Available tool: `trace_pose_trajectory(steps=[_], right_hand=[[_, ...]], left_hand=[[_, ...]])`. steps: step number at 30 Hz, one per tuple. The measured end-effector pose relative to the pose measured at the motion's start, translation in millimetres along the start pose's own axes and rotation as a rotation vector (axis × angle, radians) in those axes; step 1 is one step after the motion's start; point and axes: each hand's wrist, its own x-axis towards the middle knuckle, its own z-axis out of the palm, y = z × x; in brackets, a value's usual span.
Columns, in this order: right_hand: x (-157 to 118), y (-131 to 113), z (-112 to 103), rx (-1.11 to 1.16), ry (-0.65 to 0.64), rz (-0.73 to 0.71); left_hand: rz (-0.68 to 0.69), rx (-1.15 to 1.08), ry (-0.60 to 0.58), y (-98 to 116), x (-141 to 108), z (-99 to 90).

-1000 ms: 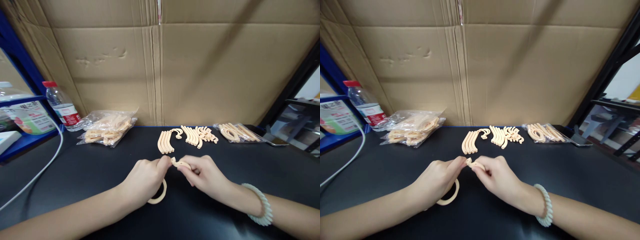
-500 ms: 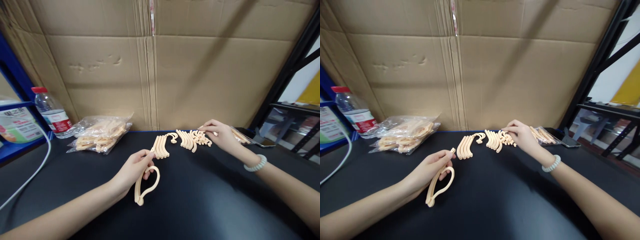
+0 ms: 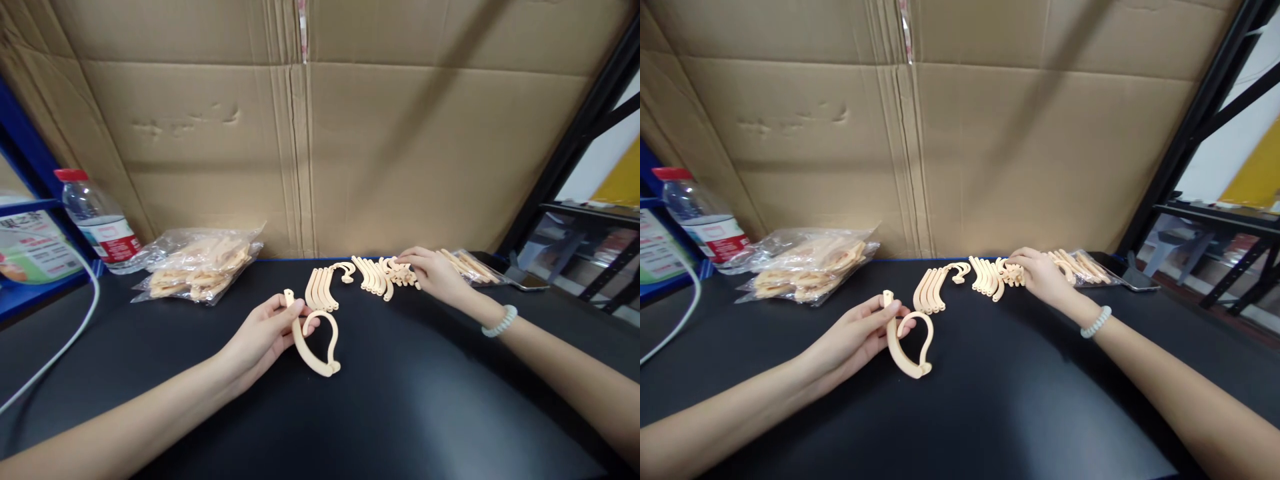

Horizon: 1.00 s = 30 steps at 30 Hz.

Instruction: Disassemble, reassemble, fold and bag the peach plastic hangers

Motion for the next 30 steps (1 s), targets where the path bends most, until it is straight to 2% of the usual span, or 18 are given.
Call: trace_pose_trajectory(steps=[2, 3, 4, 6, 9, 12, 14, 16, 19, 20, 22, 24, 25, 30], right_hand=[[1.0, -34.1, 4.2, 0.072, 0.056, -0.107], [0.5, -53.2, 7.0, 0.131, 0.020, -0.209], [-0.8, -72.0, 9.9, 0.163, -0.070, -0.320], [-5.1, -104.2, 15.4, 0.133, -0.203, -0.521], [-12.1, -128.8, 21.5, -0.026, -0.218, -0.659], [-15.7, -130.0, 23.7, -0.073, -0.157, -0.667], [-16.1, -126.3, 23.5, -0.056, -0.134, -0.644], [-16.1, -123.0, 23.4, -0.030, -0.116, -0.603], [-16.9, -120.4, 24.6, 0.017, -0.086, -0.522], [-17.4, -120.1, 25.2, 0.031, -0.072, -0.496], [-18.9, -120.2, 26.6, 0.045, -0.048, -0.456], [-20.4, -121.4, 27.6, 0.044, -0.040, -0.441], [-21.1, -122.3, 27.9, 0.041, -0.041, -0.443], [-22.1, -128.1, 28.1, 0.033, -0.043, -0.482]], left_hand=[[0.005, -0.021, -0.009, -1.2, -1.1, 2.8], [0.009, -0.029, -0.019, -1.9, -1.8, 4.1], [0.013, -0.035, -0.034, -2.6, -2.6, 5.3], [0.018, -0.045, -0.072, -3.9, -4.8, 7.7], [0.007, -0.041, -0.105, -5.1, -9.1, 11.2], [0.025, 0.037, -0.046, -6.5, -11.3, 13.2], [0.104, 0.155, 0.028, -7.9, -10.9, 12.2], [0.279, 0.341, 0.101, -8.9, -10.1, 9.1], [0.671, 0.779, 0.143, -8.0, -11.3, 3.6], [0.797, 0.939, 0.098, -7.3, -12.8, 2.5], [0.976, 1.217, -0.087, -6.2, -16.9, 2.4], [1.042, 1.400, -0.296, -6.2, -20.9, 5.0], [1.049, 1.462, -0.362, -6.7, -22.4, 7.0], [1.022, 1.626, -0.394, -9.7, -23.0, 15.0]])
